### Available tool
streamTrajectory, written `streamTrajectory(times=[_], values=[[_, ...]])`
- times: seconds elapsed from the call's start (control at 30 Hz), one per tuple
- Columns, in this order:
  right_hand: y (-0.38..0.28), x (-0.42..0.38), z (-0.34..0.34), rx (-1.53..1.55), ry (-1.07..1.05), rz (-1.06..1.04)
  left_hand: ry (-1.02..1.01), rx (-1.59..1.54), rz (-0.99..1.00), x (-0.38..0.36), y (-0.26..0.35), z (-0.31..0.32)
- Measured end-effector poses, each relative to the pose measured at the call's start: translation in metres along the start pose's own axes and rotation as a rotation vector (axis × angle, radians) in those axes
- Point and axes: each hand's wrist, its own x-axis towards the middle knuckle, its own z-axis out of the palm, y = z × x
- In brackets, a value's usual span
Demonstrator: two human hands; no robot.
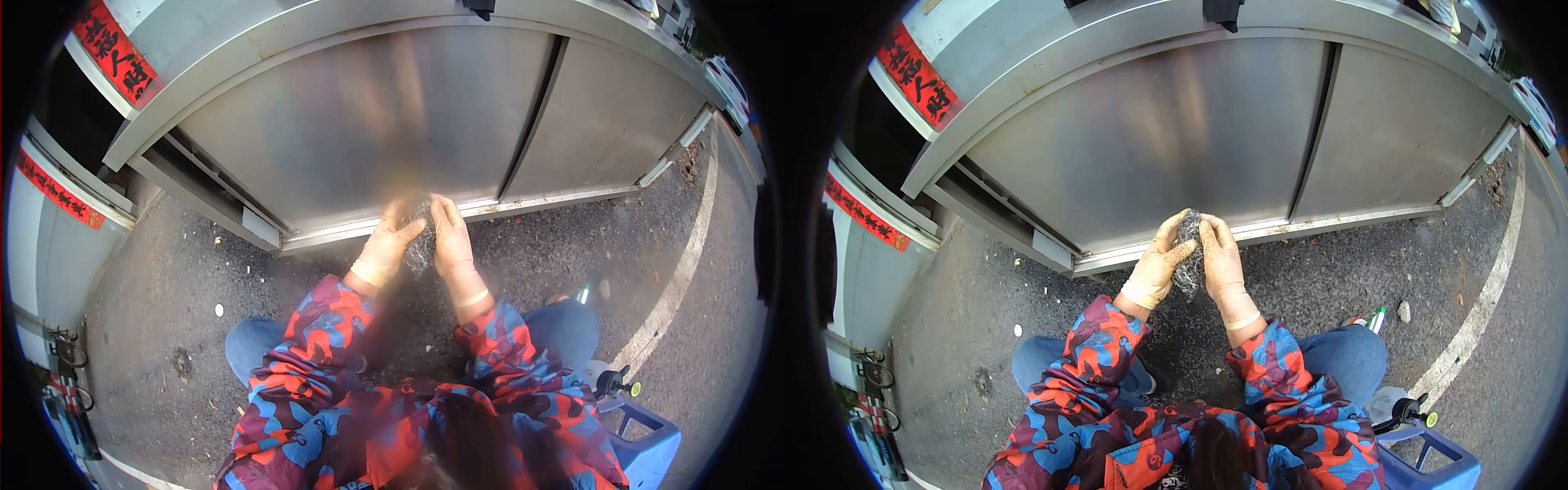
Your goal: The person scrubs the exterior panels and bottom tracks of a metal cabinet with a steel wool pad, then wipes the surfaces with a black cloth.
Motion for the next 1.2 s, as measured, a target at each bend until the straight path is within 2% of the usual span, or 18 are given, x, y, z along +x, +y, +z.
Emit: streamTrajectory(times=[0.13, 0.23, 0.3, 0.37, 0.43, 0.5, 0.67, 0.77, 0.83, 0.93, 1.03, 1.1, 1.13, 1.17, 1.2], values=[[-0.003, -0.004, 0.007, 0.017, -0.049, -0.057, 0.029, -0.004, -0.021, 0.001, 0.009, -0.001], [-0.01, -0.007, 0.01, -0.025, -0.095, -0.097, 0.06, -0.015, 0.036, 0.0, 0.017, 0.001], [-0.017, -0.011, 0.016, -0.216, -0.087, -0.164, 0.071, -0.007, 0.08, 0.002, 0.02, 0.003], [-0.019, -0.012, 0.019, -0.173, -0.165, -0.156, 0.083, 0.006, 0.118, 0.003, 0.024, 0.005], [-0.023, -0.014, 0.021, -0.236, -0.159, -0.054, 0.066, 0.059, 0.129, 0.005, 0.026, 0.008], [-0.031, -0.014, 0.022, -0.289, -0.148, -0.074, 0.059, 0.061, 0.134, 0.004, 0.029, 0.009], [-0.048, -0.014, 0.029, -0.477, -0.173, -0.184, 0.039, 0.018, 0.108, 0.007, 0.035, 0.006], [-0.048, -0.01, 0.036, -0.424, -0.187, -0.281, 0.059, 0.058, 0.154, 0.01, 0.054, 0.009], [-0.055, -0.009, 0.041, -0.439, -0.136, -0.341, 0.166, 0.076, 0.308, 0.015, 0.074, 0.015], [-0.08, 0.007, 0.045, -0.303, -0.138, -0.328, 0.409, 0.317, 0.714, 0.034, 0.114, 0.01], [-0.109, 0.023, 0.048, -0.407, -0.122, -0.388, 0.569, 0.358, 1.045, 0.058, 0.155, 0.009], [-0.138, 0.018, 0.049, -0.493, -0.164, -0.397, 0.886, 0.884, 1.25, 0.081, 0.171, -0.005], [-0.152, 0.015, 0.048, -0.581, -0.213, -0.397, 0.956, 0.943, 1.36, 0.094, 0.173, -0.007], [-0.162, 0.012, 0.042, -0.584, -0.211, -0.404, 0.955, 0.936, 1.365, 0.101, 0.168, -0.008], [-0.17, 0.006, 0.034, -0.674, -0.242, -0.507, 0.96, 0.911, 1.413, 0.11, 0.164, -0.007]])
